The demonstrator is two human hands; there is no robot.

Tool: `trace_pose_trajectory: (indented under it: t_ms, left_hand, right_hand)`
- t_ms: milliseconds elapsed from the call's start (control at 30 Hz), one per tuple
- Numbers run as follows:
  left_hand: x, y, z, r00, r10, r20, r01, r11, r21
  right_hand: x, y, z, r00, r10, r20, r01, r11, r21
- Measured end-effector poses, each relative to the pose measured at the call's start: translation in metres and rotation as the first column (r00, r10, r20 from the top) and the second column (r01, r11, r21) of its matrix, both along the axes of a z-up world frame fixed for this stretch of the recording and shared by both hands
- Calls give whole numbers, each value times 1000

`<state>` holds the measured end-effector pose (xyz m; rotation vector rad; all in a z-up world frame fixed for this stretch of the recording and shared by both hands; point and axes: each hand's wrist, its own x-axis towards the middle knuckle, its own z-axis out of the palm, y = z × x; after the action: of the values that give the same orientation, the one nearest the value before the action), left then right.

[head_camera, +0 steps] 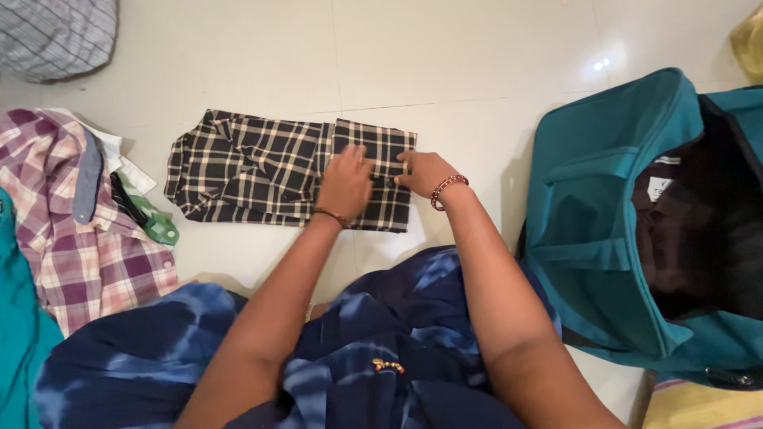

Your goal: The person folds a plaid shirt by smoothing the fabric, folding the sleeves inward, and folding the body into a small rectangle.

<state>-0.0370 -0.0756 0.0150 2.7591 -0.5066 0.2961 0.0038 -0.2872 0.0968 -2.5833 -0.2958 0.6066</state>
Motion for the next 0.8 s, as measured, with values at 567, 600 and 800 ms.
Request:
trace_pose_trajectory:
  t_ms: [567,600,800]
  left_hand:
    - [-13,-14,-28,993,14,-114,3,988,155]
    - [-14,-14,-29,992,20,-124,-3,990,139]
    - [-9,-15,-31,996,32,-80,-24,994,108]
  right_hand:
    - [-3,54,-72,973,209,93,-199,974,-105]
    - [-1,51,-75,978,188,91,-178,978,-110]
    - [29,44,-98,970,224,93,-206,963,-172]
